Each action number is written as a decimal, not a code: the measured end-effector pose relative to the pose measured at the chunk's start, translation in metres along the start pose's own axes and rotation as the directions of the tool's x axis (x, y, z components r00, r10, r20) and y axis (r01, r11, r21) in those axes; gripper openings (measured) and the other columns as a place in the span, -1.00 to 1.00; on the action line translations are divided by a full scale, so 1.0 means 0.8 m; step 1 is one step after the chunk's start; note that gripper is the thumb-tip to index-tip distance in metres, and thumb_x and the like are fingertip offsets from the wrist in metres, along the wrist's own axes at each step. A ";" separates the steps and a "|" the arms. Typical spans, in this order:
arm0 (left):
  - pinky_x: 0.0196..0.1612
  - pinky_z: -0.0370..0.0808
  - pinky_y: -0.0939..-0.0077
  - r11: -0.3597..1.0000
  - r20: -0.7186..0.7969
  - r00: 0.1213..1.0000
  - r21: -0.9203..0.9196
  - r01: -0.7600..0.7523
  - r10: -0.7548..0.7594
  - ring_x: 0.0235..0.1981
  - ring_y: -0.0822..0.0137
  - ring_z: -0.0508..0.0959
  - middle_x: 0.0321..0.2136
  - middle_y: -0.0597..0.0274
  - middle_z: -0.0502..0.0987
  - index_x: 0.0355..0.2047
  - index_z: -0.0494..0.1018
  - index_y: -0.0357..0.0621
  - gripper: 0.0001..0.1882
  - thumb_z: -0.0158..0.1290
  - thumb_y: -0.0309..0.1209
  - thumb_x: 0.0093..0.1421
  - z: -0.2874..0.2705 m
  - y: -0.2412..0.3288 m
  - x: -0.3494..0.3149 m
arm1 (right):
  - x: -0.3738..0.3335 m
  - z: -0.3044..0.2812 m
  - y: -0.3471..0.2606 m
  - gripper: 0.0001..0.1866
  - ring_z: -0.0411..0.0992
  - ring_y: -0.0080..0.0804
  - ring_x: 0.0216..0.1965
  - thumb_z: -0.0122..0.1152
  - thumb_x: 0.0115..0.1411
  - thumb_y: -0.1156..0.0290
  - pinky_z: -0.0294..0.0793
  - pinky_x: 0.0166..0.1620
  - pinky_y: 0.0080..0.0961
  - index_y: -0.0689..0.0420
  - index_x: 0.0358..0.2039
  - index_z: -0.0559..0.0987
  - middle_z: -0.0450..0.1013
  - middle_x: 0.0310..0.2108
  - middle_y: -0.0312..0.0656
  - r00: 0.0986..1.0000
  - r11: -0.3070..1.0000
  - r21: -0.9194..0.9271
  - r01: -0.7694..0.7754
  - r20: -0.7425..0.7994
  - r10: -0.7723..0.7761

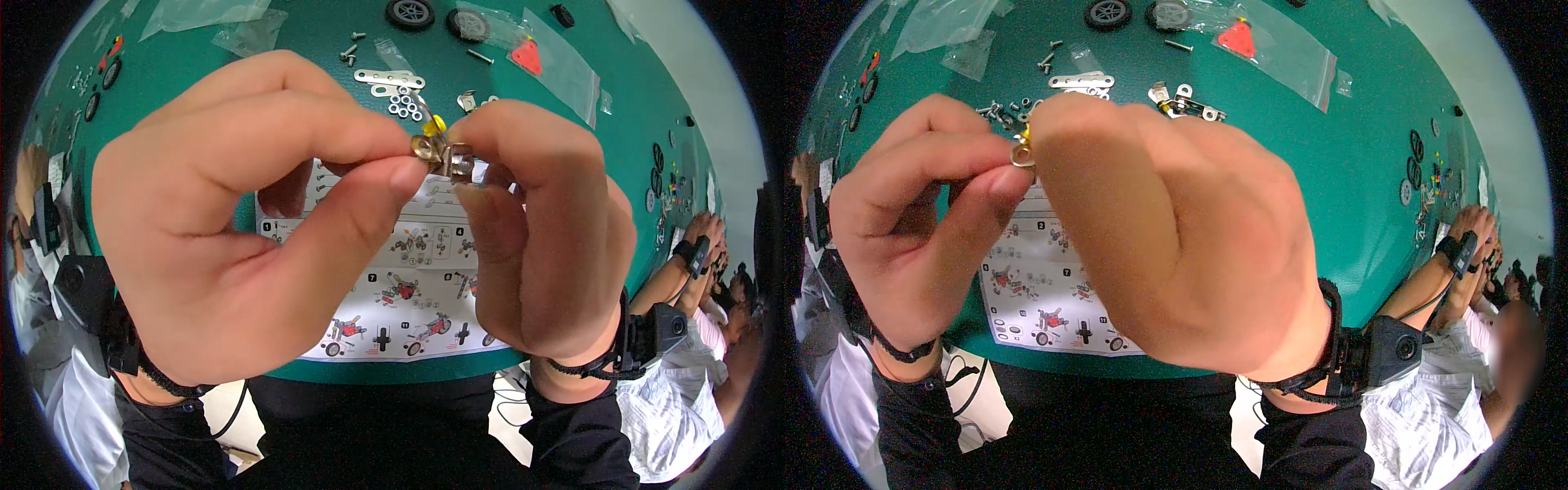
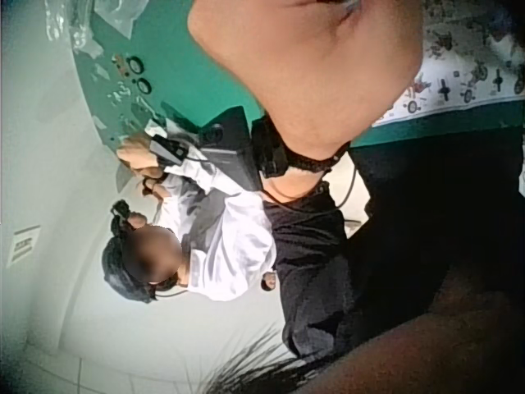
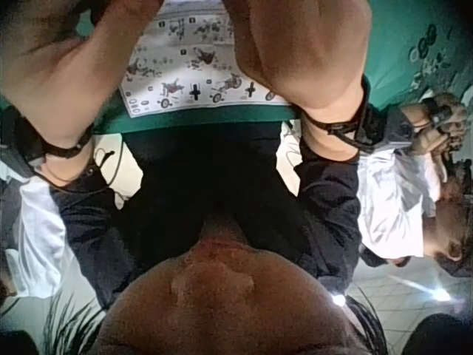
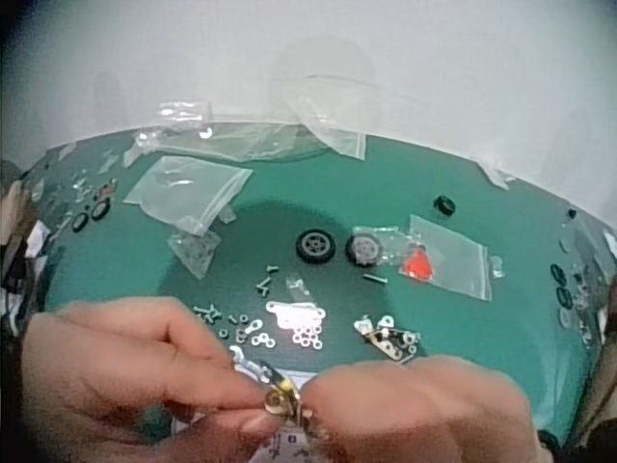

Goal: The person assembles a metal toy by fitting together plates, screws, and nuts, including a yellow washer. They tighten the components by hand and consult the instruction manual to verify the assembly.

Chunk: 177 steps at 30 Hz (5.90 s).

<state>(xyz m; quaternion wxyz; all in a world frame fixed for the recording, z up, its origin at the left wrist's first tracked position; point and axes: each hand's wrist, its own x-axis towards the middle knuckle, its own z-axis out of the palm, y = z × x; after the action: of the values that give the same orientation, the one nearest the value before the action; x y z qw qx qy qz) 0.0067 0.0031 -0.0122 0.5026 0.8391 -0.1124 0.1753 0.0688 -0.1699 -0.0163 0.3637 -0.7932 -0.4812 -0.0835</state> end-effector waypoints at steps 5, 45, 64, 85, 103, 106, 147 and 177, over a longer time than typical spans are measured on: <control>-0.39 0.27 0.65 0.964 0.191 0.945 0.060 0.259 -0.265 -0.47 0.40 0.38 -0.52 0.16 0.41 -0.40 0.48 -0.32 -0.86 0.10 -0.69 -0.03 -0.008 0.020 0.020 | 0.000 -0.014 -0.006 -0.81 0.46 -0.39 -0.41 -0.02 0.16 0.56 0.44 -0.27 -0.56 0.29 -0.18 0.35 0.42 -0.30 -0.05 0.989 0.996 0.000 -0.085 0.124 0.084; -0.44 0.32 0.51 0.922 0.227 0.930 0.194 -0.334 0.289 -0.52 0.24 0.41 -0.53 0.08 0.40 -0.46 0.42 -0.29 -0.83 0.11 -0.63 -0.14 -0.025 -0.006 0.018 | 0.001 -0.008 -0.016 -0.77 0.35 -0.62 -0.51 -0.11 0.24 0.37 0.30 -0.49 -0.77 0.29 -0.21 0.33 0.43 -0.48 -0.19 0.882 0.711 0.523 -0.470 0.267 0.387; -0.32 0.40 0.70 0.999 0.141 0.990 -0.023 -0.023 0.026 -0.43 0.48 0.49 -0.46 0.20 0.49 -0.39 0.41 -0.39 -0.93 0.02 -0.67 0.08 -0.015 -0.017 0.005 | 0.002 -0.011 -0.006 -0.74 0.38 -0.64 -0.45 -0.11 0.23 0.46 0.31 -0.44 -0.78 0.31 -0.11 0.35 0.45 -0.45 -0.20 0.910 0.843 0.349 -0.408 0.233 0.344; -0.24 0.45 0.54 0.994 0.006 1.000 -0.105 -0.013 0.014 -0.36 0.31 0.52 -0.42 0.08 0.48 -0.32 0.34 -0.37 -0.91 -0.05 -0.64 0.14 -0.012 -0.018 -0.014 | -0.002 -0.013 -0.009 -0.86 0.48 -0.45 -0.55 0.07 0.02 0.76 0.47 -0.51 -0.69 0.41 -0.37 0.53 0.49 -0.51 -0.04 0.940 0.865 0.371 -0.338 0.095 0.327; -0.41 0.46 0.52 0.908 0.214 0.966 0.359 -0.215 0.145 -0.56 0.22 0.54 -0.55 0.04 0.52 -0.55 0.41 -0.28 -0.89 0.06 -0.48 0.03 -0.031 0.019 -0.008 | 0.007 -0.033 -0.014 -0.85 0.37 -0.48 -0.81 0.15 -0.08 0.66 0.30 -0.79 -0.69 0.45 -0.43 0.52 0.43 -0.73 -0.04 0.723 0.305 0.683 -0.664 0.482 0.496; -0.38 0.48 0.50 0.971 0.184 0.963 0.102 -0.217 0.196 -0.51 0.24 0.55 -0.52 0.05 0.52 -0.48 0.41 -0.30 -0.92 0.05 -0.53 0.04 -0.028 0.005 -0.008 | 0.005 -0.032 -0.015 -0.87 0.37 -0.49 -0.81 0.15 -0.06 0.64 0.29 -0.80 -0.70 0.42 -0.44 0.52 0.43 -0.72 -0.05 0.718 0.268 0.702 -0.660 0.485 0.499; -0.27 0.39 0.39 0.912 0.379 0.926 0.377 -0.160 0.006 -0.33 0.04 0.44 -0.36 0.06 0.41 -0.36 0.42 -0.28 -0.76 0.13 -0.59 -0.10 -0.017 -0.047 0.012 | 0.005 -0.016 -0.003 -0.88 0.31 -0.70 -0.58 0.07 0.12 0.56 0.15 -0.57 -0.83 0.32 -0.32 0.47 0.44 -0.55 -0.22 0.899 0.727 0.557 -0.401 0.086 0.430; -0.52 0.25 0.76 0.967 0.091 0.977 -0.151 0.205 -0.193 -0.58 0.58 0.35 -0.44 0.27 0.40 -0.25 0.32 -0.27 -0.82 -0.15 -0.40 0.26 -0.033 -0.016 0.006 | 0.011 -0.020 -0.014 -0.82 0.37 -0.61 -0.62 0.15 0.08 0.45 0.21 -0.63 -0.79 0.29 -0.35 0.45 0.43 -0.54 -0.20 0.896 0.681 0.632 -0.371 0.050 0.442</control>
<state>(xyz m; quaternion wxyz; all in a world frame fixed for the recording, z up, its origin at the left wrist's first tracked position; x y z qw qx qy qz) 0.0111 0.0321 -0.0090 0.5785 0.8093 -0.0601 0.0823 0.0672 -0.1711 0.0048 0.6406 -0.7075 -0.2725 0.1217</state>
